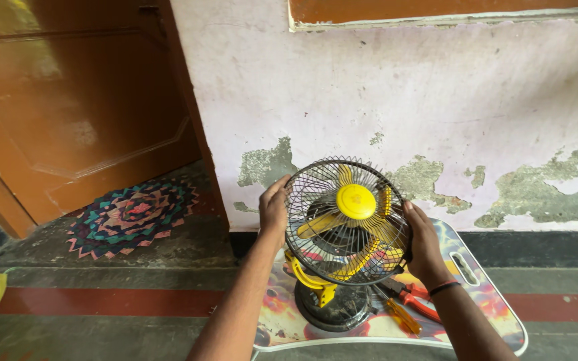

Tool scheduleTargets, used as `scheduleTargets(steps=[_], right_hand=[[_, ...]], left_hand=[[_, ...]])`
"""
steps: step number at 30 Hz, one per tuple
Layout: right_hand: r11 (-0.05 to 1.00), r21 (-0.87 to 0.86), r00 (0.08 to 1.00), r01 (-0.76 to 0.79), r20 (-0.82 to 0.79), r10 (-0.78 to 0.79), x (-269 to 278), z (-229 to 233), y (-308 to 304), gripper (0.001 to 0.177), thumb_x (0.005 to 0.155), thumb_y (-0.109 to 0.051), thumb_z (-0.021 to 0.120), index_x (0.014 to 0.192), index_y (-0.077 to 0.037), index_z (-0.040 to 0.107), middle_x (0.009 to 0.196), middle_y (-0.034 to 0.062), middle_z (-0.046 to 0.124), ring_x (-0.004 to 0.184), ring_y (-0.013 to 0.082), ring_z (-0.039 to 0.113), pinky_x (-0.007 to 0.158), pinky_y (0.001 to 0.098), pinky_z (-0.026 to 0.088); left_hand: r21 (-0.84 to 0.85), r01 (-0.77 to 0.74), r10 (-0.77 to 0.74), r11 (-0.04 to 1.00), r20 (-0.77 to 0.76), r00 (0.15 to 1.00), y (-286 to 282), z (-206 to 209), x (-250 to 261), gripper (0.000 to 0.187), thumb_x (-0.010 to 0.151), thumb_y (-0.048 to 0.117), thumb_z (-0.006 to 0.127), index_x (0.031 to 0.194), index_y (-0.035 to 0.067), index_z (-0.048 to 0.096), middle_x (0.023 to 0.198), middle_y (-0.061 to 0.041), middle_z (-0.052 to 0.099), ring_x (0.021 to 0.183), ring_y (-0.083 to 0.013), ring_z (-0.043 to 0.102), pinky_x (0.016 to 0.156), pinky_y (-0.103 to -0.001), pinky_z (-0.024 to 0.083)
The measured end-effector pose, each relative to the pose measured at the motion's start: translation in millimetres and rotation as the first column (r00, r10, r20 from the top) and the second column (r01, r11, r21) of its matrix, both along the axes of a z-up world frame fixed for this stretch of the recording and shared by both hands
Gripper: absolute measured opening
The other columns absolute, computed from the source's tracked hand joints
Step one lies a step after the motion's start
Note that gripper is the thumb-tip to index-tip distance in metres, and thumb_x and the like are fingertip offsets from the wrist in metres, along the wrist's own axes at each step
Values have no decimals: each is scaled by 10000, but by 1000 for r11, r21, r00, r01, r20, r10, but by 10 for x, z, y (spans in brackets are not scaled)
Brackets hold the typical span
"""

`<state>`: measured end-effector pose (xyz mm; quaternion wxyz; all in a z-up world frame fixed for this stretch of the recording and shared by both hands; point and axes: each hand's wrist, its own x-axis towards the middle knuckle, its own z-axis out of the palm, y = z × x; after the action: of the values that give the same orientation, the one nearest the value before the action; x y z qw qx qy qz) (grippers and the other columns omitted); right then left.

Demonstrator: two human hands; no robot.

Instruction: The person reassembles a small electric fan by attaching the fan blades to the motor, then fitting the front and rear wire cages. They use a screwdriver to tighten the central nut and secure the cage assembly.

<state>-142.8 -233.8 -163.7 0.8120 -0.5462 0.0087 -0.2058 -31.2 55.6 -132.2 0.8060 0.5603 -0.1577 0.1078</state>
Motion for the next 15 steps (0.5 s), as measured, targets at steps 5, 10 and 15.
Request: scheduleTargets(steps=[5, 10, 15], right_hand=[[998, 21, 995, 65, -74, -63, -2, -11, 11, 395, 1015, -368, 585, 1296, -102, 664, 747, -83, 493, 539, 27, 339, 455, 207, 304], [996, 73, 998, 51, -27, -50, -15, -51, 28, 438, 1017, -335, 581, 1364, -72, 624, 796, -108, 518, 601, 6, 396, 512, 188, 356], [998, 26, 998, 56, -14, -56, -63, -54, 84, 577, 1075, -399, 604, 1552, -87, 514, 1134, 19, 477, 881, 125, 443, 700, 301, 432]], left_hand=[[196, -168, 152, 966, 98, 984, 15, 87, -126, 420, 1013, 70, 426, 1340, 13, 682, 1235, -94, 733, 1071, -158, 628, 964, -287, 492], [181, -197, 168, 963, 164, 972, 18, 144, -233, 380, 1019, 119, 422, 1284, 14, 673, 1256, -92, 720, 1122, -129, 645, 999, -277, 472], [445, -429, 372, 786, 215, 903, 40, 253, -171, 409, 1031, 326, 478, 1209, 65, 738, 986, -149, 738, 916, -238, 679, 809, -398, 502]])
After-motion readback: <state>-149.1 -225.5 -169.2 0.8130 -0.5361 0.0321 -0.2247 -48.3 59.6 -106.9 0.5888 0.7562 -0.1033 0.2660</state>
